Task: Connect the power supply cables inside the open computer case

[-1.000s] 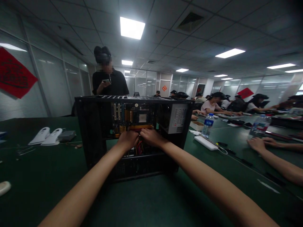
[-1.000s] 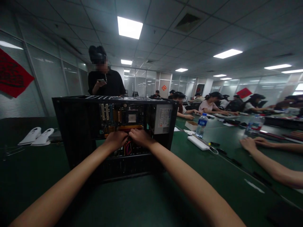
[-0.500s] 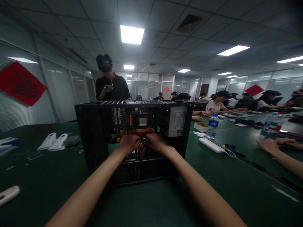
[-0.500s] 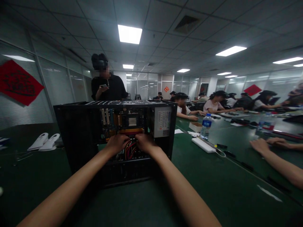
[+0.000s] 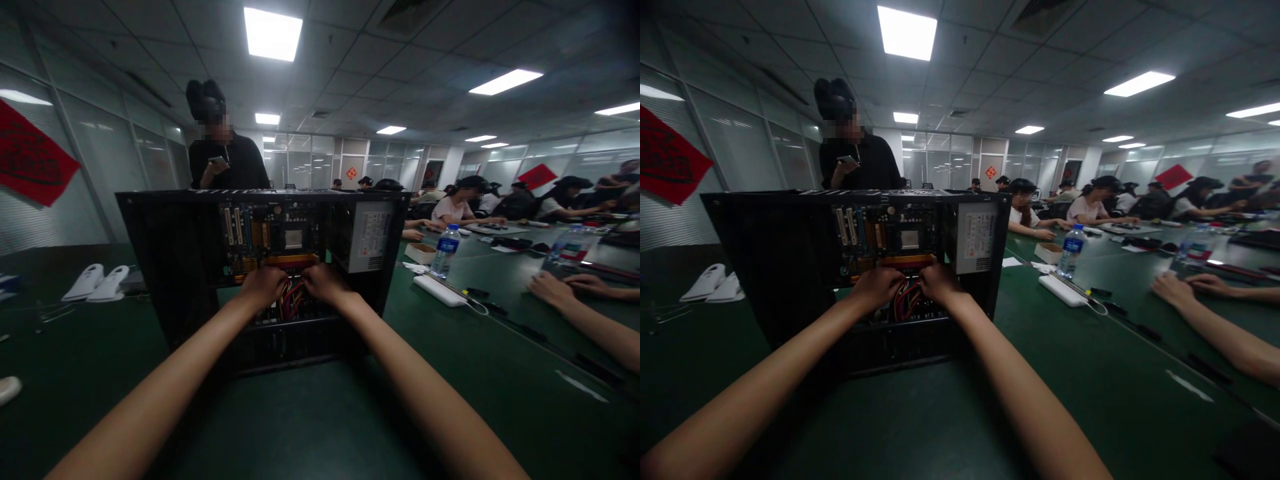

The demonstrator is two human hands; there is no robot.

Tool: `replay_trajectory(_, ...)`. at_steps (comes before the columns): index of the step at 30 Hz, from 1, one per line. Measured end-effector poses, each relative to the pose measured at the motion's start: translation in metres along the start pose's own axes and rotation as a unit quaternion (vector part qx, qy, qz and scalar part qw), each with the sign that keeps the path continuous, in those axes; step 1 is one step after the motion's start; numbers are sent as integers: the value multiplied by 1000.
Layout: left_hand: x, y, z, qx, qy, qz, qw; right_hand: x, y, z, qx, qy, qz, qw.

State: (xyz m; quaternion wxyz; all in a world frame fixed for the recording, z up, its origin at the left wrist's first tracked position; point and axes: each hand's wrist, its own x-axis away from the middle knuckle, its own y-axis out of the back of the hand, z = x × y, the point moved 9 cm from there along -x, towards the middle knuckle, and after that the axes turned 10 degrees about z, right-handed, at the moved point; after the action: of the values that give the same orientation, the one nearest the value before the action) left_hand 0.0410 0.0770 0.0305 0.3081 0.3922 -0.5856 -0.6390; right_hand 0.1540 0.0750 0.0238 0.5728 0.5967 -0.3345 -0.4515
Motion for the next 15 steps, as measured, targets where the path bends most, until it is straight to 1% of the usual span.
replay_trajectory(6,-2,-3,2,7,29,9,1000,1,0,0,17,-9,11,1000)
replay_trajectory(11,-1,-3,3,5,37,18,999,3,0,1,21,-21,12,999)
replay_trajectory(15,0,-2,3,4,41,15,999,2,0,1,9,-14,7,1000)
